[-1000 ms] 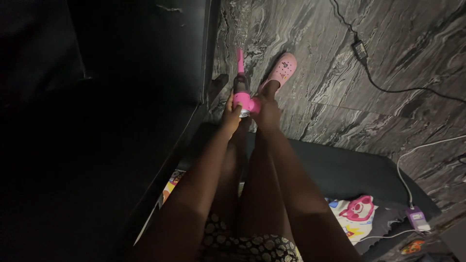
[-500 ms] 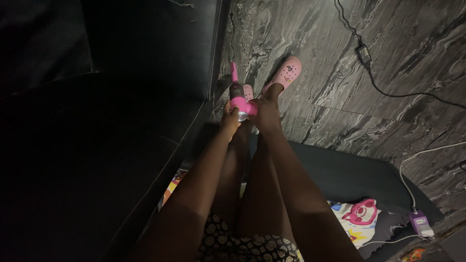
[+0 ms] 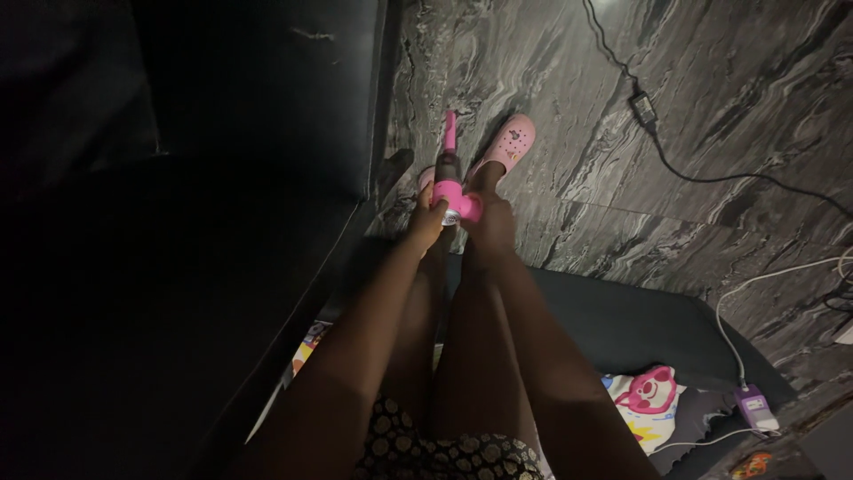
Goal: The user is assembling a small pink handheld portable vacuum by attaching its components.
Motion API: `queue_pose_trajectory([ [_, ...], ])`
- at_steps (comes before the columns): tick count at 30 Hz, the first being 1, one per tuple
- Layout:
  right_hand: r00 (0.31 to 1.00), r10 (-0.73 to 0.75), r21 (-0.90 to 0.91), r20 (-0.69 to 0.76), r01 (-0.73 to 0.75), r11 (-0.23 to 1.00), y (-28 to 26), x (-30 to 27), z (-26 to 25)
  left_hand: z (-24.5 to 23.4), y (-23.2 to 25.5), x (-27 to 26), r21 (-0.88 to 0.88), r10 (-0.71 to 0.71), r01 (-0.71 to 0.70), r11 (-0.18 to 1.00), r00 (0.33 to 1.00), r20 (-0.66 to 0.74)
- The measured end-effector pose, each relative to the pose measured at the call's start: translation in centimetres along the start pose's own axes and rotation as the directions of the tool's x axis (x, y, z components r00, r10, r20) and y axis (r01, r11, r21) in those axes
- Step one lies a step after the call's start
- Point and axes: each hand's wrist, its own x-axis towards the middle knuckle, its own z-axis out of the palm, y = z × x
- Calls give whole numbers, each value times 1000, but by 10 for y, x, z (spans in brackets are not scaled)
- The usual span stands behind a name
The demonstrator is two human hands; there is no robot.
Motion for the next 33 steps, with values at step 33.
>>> queue_pose_trajectory([
  [33, 997, 50, -241, -63, -64, 968, 21, 117, -105, 111, 70, 100, 49, 292, -291, 956, 956, -33],
])
